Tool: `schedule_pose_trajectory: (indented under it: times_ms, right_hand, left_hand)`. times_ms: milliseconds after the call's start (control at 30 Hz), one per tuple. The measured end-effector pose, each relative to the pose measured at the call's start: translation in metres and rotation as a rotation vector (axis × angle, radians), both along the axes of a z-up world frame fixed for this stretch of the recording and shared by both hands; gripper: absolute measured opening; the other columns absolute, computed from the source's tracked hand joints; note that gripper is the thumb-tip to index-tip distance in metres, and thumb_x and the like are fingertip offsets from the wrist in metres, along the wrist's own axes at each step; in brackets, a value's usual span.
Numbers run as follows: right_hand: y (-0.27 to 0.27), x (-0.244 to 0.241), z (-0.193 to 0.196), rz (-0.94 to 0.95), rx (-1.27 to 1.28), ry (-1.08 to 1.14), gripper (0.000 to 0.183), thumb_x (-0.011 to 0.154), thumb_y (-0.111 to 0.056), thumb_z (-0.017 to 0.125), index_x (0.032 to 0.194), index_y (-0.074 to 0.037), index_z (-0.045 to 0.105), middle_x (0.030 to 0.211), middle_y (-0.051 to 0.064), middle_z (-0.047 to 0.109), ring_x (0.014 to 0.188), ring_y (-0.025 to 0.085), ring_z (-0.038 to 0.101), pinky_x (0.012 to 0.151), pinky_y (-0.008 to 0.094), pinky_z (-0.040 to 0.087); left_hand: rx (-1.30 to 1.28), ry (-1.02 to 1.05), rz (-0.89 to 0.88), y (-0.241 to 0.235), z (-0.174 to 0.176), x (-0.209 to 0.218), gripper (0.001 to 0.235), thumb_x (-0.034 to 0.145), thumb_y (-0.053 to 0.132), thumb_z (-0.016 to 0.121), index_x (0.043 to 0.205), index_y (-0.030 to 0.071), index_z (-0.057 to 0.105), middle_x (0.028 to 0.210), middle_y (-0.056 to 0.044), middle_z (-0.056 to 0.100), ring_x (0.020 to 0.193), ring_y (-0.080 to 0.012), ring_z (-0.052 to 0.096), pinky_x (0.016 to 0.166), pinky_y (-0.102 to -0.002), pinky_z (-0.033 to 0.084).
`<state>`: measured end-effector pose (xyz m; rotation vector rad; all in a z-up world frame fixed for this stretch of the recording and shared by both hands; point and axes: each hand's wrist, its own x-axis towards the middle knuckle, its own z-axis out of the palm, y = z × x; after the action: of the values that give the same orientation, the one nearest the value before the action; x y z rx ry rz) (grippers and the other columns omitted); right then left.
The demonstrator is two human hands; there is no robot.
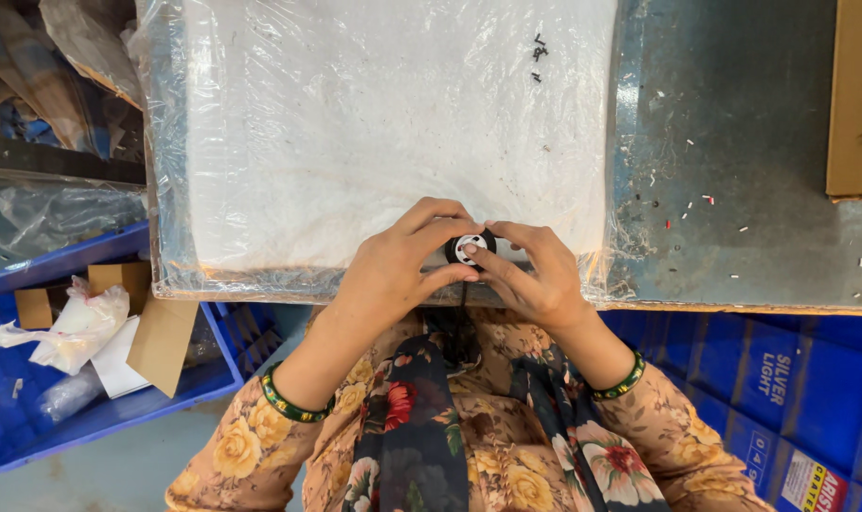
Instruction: The person assembles small LED light units by hand, placing circular covers over the LEDs and securing them with screws using a green electric screwdriver. The person repeats this process for multiple units, placing finished items into a cardboard box.
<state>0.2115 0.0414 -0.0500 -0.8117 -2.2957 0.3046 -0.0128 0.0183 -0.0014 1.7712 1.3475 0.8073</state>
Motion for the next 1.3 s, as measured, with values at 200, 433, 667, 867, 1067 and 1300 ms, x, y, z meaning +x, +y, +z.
schedule_pose_trajectory:
  times_ms: [200, 433, 667, 867, 1067, 1300]
  right_hand:
    - [-0.007, 0.009, -0.013, -0.036, -0.189, 0.136, 0.058, 0.079, -0.019, 0.091, 0.13, -0.011, 0.065, 0.123, 0.015, 0.066, 0.099, 0.023, 0.07, 0.082, 0.033, 0.061]
    - [-0.019, 0.015, -0.021, -0.119, -0.372, 0.267, 0.07, 0.08, -0.02, 0.09, 0.138, -0.002, 0.054, 0.124, 0.017, 0.068, 0.106, 0.025, 0.074, 0.09, 0.034, 0.063]
    - [-0.016, 0.012, -0.021, -0.1, -0.374, 0.278, 0.066, 0.083, -0.019, 0.088, 0.137, -0.002, 0.054, 0.125, 0.018, 0.067, 0.105, 0.025, 0.074, 0.09, 0.033, 0.062]
    - [-0.015, 0.015, -0.025, -0.148, -0.465, 0.343, 0.053, 0.089, -0.026, 0.081, 0.131, 0.001, 0.06, 0.121, 0.017, 0.068, 0.103, 0.022, 0.074, 0.088, 0.031, 0.061]
    - [0.045, 0.028, -0.014, -0.417, -0.411, 0.197, 0.012, 0.099, -0.008, 0.076, 0.111, -0.003, 0.075, 0.113, 0.009, 0.073, 0.092, 0.019, 0.071, 0.078, 0.028, 0.058]
    - [0.129, -0.002, -0.011, -0.508, -0.279, 0.051, 0.013, 0.093, -0.009, 0.082, 0.105, -0.005, 0.076, 0.095, 0.01, 0.065, 0.069, 0.018, 0.065, 0.064, 0.033, 0.051]
  left_hand:
    - [-0.024, 0.018, 0.0, 0.0, 0.001, 0.001, 0.043, 0.084, 0.036, 0.078, 0.12, 0.016, 0.069, 0.126, 0.0, 0.065, 0.096, -0.0272, 0.071, 0.075, -0.038, 0.057]
    - [-0.019, 0.032, -0.02, 0.002, 0.001, 0.001, 0.042, 0.085, 0.036, 0.078, 0.12, 0.016, 0.068, 0.126, 0.001, 0.064, 0.091, -0.0258, 0.071, 0.072, -0.037, 0.057]
    - [-0.049, 0.048, -0.033, 0.005, 0.006, 0.001, 0.04, 0.085, 0.036, 0.077, 0.118, 0.016, 0.068, 0.126, 0.001, 0.064, 0.09, -0.0266, 0.071, 0.072, -0.038, 0.057]
    - [-0.059, 0.036, -0.016, 0.004, 0.01, 0.001, 0.04, 0.085, 0.035, 0.077, 0.119, 0.016, 0.068, 0.125, 0.0, 0.065, 0.092, -0.0293, 0.071, 0.074, -0.039, 0.057]
    - [-0.057, 0.04, -0.013, 0.005, 0.008, 0.002, 0.039, 0.084, 0.037, 0.077, 0.116, 0.017, 0.068, 0.125, 0.002, 0.066, 0.093, -0.03, 0.071, 0.074, -0.041, 0.056]
    - [-0.029, 0.029, -0.004, 0.002, 0.001, 0.001, 0.043, 0.081, 0.037, 0.078, 0.118, 0.017, 0.068, 0.126, 0.003, 0.066, 0.091, -0.0295, 0.071, 0.073, -0.041, 0.056]
